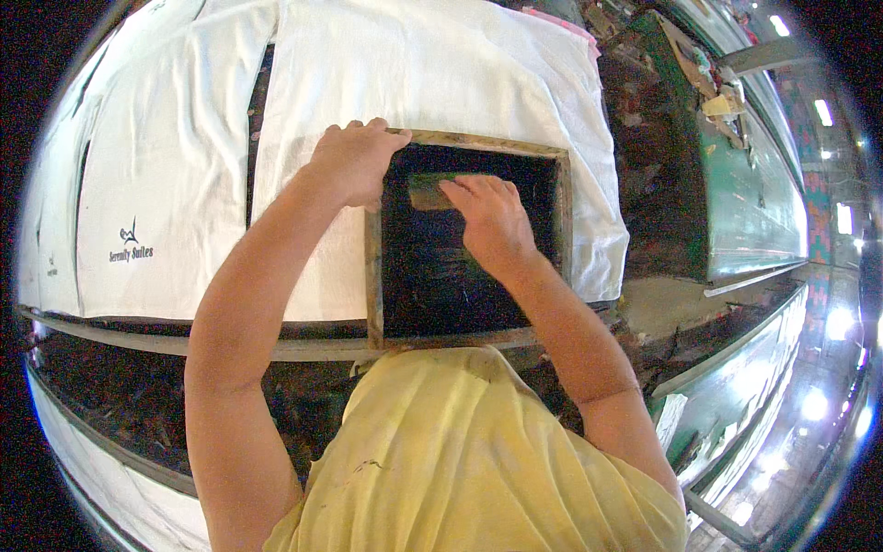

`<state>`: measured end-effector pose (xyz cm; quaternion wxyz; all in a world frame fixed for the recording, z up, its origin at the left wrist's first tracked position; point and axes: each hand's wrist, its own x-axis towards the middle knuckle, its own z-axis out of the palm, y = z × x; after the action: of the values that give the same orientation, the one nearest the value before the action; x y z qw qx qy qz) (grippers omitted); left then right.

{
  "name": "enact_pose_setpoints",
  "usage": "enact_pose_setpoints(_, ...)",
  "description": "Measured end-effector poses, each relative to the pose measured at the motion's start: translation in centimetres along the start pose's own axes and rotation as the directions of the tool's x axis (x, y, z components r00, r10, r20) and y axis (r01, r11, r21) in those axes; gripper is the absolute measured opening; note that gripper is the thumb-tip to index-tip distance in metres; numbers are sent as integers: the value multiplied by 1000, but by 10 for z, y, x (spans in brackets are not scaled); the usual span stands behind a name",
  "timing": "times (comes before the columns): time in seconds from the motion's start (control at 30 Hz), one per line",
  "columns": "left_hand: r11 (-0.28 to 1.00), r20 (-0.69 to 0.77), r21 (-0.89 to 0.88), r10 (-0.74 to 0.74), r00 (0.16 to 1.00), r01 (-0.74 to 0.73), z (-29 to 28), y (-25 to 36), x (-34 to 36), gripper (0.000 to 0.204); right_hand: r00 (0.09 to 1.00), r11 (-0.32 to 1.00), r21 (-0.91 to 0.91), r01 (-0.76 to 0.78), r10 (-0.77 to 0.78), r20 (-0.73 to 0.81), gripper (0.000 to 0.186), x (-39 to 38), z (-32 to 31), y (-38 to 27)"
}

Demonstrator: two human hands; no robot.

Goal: The person uses a squeegee to pull ink across a screen printing frame placed over a white t-shirt. The person repeatedly repositions the frame and scrapes the ink to transfer the 'Serenity Suites' logo onto the fabric.

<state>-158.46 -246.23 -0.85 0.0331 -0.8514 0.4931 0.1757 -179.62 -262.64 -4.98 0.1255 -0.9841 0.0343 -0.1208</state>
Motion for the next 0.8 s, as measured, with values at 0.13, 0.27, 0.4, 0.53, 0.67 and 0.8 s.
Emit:
enact_pose_setpoints(0.13,1000,6,-19,-10,1000,10,-3,0,-1,120,999,997,83,-1,-2,34,51,20,-25,2)
enact_pose_setpoints(0.27,999,3,-38,-28,1000,28,-3,1,-2,119,1000,1000,19,14,-14,-7,45,43,-18,12)
enact_pose_setpoints(0.4,999,-7,-39,-24,1000,24,-4,4,-3,119,999,995,101,-1,-5,52,42,51,-10,19)
enact_pose_setpoints(0.53,999,-18,-30,-33,999,32,1,2,-1,120,987,983,158,97,-115,112,39,61,-14,23)
enact_pose_setpoints(0.67,998,-19,-7,-57,998,57,1,5,-1,112,935,962,199,185,-234,265,40,65,-22,21)
enact_pose_setpoints(0.8,996,-8,18,-91,996,92,2,7,0,113,817,906,211,366,-422,393,45,60,-30,22)
